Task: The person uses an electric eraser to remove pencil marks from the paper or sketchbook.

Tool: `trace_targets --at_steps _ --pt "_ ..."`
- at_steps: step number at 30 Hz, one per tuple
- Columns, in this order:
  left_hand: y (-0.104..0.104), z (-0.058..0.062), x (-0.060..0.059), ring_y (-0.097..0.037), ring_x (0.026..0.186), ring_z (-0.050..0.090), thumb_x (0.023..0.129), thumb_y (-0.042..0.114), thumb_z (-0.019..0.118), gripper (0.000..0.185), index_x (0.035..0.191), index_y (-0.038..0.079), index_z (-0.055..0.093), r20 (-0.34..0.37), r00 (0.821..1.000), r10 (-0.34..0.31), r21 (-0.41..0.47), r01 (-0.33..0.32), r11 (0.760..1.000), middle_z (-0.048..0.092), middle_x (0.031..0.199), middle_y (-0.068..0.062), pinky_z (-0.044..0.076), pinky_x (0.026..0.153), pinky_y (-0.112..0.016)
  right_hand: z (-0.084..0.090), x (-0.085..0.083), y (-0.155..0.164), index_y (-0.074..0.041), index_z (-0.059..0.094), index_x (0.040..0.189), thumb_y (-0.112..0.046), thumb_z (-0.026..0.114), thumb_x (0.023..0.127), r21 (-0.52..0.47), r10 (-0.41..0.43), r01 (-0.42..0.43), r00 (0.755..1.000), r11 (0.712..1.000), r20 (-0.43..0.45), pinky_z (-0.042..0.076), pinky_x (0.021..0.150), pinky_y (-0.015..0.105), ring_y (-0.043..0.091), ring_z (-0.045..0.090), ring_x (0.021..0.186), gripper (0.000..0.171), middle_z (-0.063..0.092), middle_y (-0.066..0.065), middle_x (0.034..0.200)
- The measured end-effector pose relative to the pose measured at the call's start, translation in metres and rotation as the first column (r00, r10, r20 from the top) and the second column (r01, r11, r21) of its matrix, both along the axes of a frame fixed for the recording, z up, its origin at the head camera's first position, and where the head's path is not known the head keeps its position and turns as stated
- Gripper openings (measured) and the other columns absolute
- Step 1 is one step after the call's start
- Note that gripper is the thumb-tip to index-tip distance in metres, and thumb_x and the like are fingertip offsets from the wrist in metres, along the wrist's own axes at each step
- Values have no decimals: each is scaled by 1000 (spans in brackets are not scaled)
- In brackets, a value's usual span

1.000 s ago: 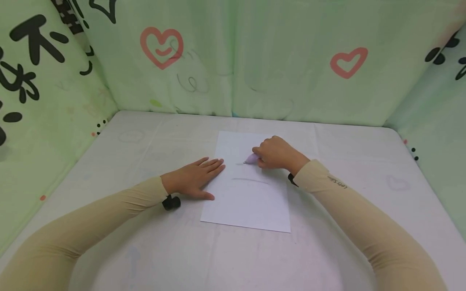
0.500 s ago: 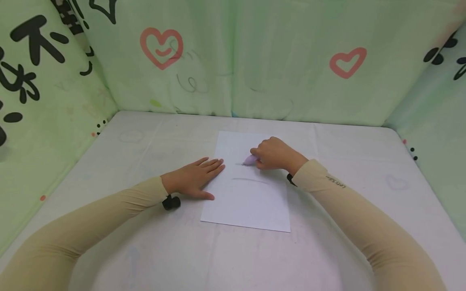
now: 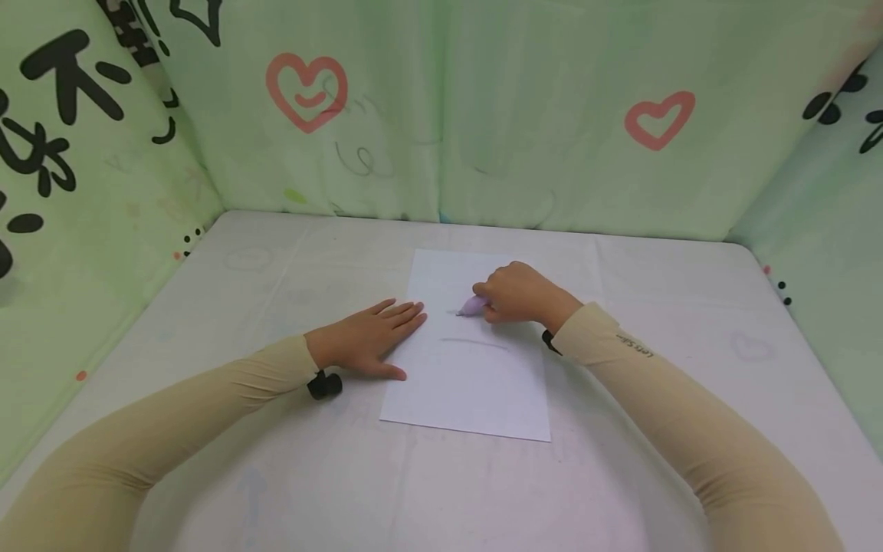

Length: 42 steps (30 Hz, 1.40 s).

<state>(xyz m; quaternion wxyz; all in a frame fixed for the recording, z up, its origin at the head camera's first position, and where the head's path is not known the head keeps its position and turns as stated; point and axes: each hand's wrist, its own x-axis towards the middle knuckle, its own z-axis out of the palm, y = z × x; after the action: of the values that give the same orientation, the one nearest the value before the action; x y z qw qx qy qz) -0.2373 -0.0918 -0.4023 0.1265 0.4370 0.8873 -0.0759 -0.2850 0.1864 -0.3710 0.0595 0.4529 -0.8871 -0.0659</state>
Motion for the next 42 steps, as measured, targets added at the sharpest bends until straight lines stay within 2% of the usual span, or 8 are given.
trace_targets --at_steps 9,17,23,35,42 --pt "0 -1 0 -23 148 11 87 68 42 94 152 8 9 7 1000 2 11 -2 1000 9 159 -10 6 121 -40 0 0 -1 -10 54 74 -13 62 74 2 10 -10 1000 1000 4 42 52 35 16 45 52 8 47 -1 54" --pt "0 1 1 -22 148 11 88 67 42 94 152 7 9 9 1000 -3 5 3 1000 9 159 -10 7 121 -40 -1 -1 0 -11 50 69 -10 60 73 -6 16 -16 999 1000 -40 36 48 32 15 41 50 12 42 -1 51" --pt "0 3 1 -23 148 11 88 66 42 93 152 6 8 15 1000 -6 4 6 1000 8 159 -11 7 121 -40 0 -1 -2 -11 52 71 -12 61 75 17 7 -7 1000 1000 -4 38 50 32 14 41 51 10 43 -2 52" --pt "-1 3 1 -22 148 10 88 66 42 94 152 7 7 17 1000 0 -3 0 1000 7 159 -10 6 121 -40 1 0 -1 -11 52 71 -12 61 74 14 -5 5 1000 1000 -4 36 48 32 15 40 51 10 43 -1 52" --pt "-1 3 1 -23 148 10 88 66 43 94 152 6 8 13 1000 -2 -1 2 1000 8 159 -10 6 121 -40 1 0 -3 -11 52 71 -12 61 74 11 -2 2 1000 1000 7 38 50 32 15 41 51 10 44 -1 52"
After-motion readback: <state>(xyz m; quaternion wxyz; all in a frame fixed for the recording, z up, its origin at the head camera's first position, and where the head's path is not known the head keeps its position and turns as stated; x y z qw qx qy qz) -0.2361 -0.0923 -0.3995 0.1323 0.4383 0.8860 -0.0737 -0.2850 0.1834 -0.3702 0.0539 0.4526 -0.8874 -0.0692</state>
